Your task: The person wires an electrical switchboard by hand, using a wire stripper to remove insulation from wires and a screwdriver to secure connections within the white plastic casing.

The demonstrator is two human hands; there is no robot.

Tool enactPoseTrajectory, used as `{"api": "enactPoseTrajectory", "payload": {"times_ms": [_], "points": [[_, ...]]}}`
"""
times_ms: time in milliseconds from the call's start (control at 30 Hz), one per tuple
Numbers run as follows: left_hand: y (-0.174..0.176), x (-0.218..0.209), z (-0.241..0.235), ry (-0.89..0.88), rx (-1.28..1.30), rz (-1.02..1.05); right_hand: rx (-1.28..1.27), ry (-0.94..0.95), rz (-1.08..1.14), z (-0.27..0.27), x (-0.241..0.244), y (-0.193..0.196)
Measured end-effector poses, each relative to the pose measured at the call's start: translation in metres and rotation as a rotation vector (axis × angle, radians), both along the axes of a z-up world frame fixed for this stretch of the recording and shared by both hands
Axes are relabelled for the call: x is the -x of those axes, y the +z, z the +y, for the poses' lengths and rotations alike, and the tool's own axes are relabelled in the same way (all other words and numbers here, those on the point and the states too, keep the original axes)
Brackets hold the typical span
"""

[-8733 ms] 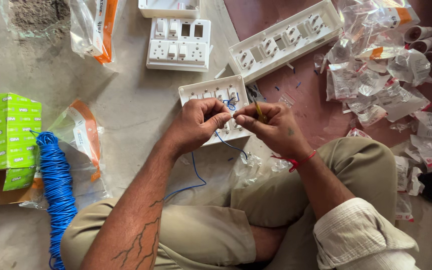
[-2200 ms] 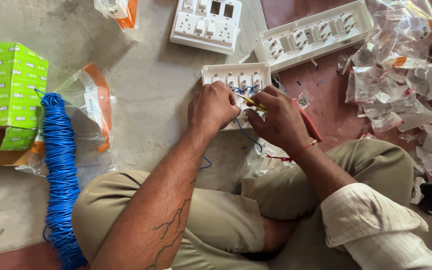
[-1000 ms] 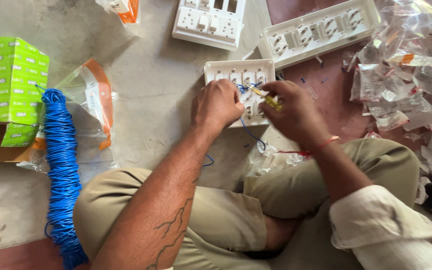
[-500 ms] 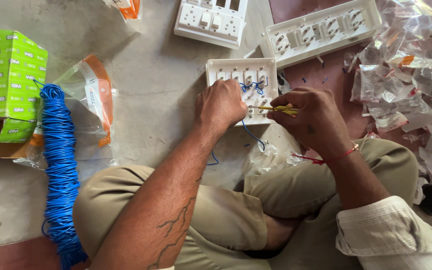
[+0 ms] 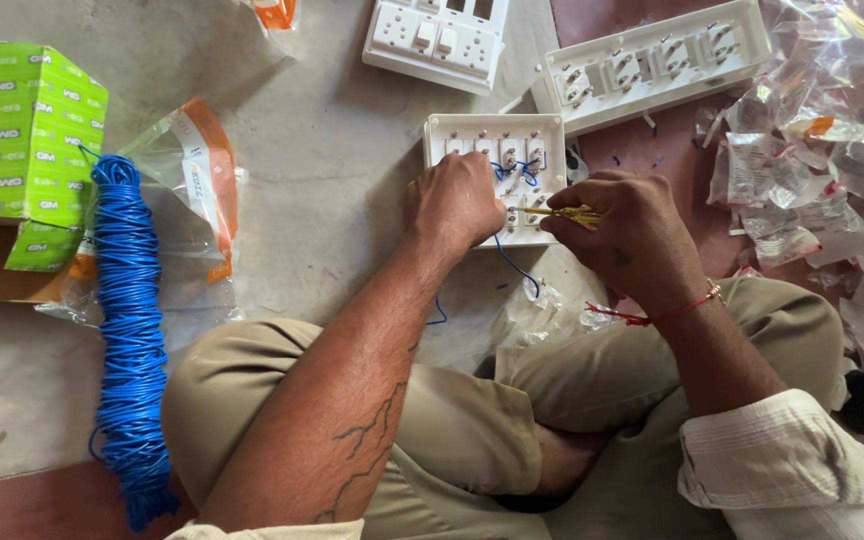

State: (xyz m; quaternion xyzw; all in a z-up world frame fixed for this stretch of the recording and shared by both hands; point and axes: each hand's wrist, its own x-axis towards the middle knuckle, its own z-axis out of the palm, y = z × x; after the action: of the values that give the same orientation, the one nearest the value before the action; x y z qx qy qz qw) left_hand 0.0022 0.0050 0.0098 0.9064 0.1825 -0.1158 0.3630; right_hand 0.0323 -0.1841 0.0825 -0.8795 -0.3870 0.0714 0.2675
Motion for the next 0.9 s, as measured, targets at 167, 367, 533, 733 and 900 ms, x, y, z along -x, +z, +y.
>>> {"api": "enactPoseTrajectory", "payload": {"times_ms": [167, 367, 533, 733, 900], "points": [[-0.002, 0.000, -0.002, 0.009, -0.018, -0.018, 0.022, 0.030, -0.015, 0.004, -0.003, 0.002], [0.000, 0.001, 0.000, 0.011, 0.005, 0.002, 0.117, 0.097, -0.068, 0.008, -0.018, 0.006], [-0.001, 0.000, -0.001, 0.004, 0.004, 0.013, 0.141, 0.118, -0.060, 0.012, -0.024, 0.007], [-0.006, -0.001, -0.002, 0.001, 0.003, -0.016, 0.203, 0.182, -0.118, 0.015, -0.022, 0.007], [-0.006, -0.002, -0.002, 0.007, -0.006, -0.023, 0.206, 0.180, -0.112, 0.018, -0.022, 0.010]]}}
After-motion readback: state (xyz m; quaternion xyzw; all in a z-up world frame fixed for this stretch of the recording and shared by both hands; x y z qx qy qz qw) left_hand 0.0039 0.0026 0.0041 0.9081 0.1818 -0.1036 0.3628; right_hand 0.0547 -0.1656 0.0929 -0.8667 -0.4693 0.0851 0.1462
